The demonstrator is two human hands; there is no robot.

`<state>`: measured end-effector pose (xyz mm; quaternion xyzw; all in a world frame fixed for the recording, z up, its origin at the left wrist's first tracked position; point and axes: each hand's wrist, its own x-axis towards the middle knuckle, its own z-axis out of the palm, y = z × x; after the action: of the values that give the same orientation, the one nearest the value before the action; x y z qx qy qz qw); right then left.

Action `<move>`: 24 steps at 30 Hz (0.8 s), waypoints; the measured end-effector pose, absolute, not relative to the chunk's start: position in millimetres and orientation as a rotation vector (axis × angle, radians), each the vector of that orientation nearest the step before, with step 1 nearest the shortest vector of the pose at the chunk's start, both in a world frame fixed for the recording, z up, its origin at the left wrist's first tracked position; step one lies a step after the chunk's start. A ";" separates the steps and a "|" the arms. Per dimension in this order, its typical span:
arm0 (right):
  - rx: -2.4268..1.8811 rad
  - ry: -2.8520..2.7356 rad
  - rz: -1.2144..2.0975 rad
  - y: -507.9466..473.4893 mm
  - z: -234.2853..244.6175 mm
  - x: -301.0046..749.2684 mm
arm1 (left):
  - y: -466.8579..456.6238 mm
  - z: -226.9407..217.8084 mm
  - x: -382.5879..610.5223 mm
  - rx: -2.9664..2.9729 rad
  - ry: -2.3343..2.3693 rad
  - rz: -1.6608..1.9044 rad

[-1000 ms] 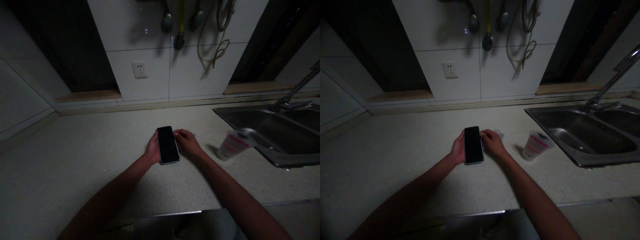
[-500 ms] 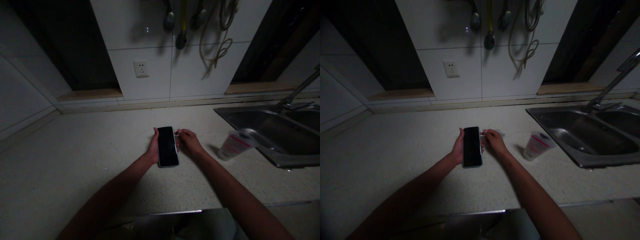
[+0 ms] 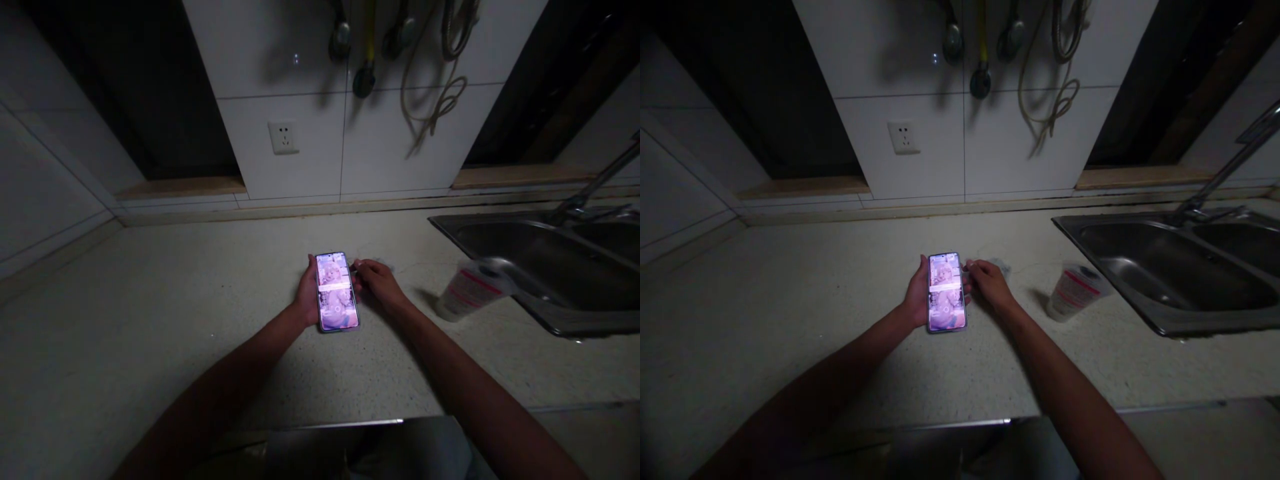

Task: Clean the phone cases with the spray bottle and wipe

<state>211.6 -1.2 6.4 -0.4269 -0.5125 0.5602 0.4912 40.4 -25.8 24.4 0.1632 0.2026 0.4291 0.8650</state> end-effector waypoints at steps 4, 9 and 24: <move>-1.029 -1.231 1.385 -1.6 3.8 211.8 | -28.1 24.6 40.5 0.364 0.427 0.883; -0.983 -1.214 1.457 -3.1 10.3 212.0 | -25.8 25.8 41.1 0.340 0.464 0.962; -1.051 -1.455 1.840 -14.3 26.5 225.0 | -19.4 26.6 30.3 0.388 0.585 1.091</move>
<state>225.0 -14.3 26.5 -0.3925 -0.5430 0.6869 0.2816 30.3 -19.4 26.6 0.1805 0.2726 0.5081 0.7969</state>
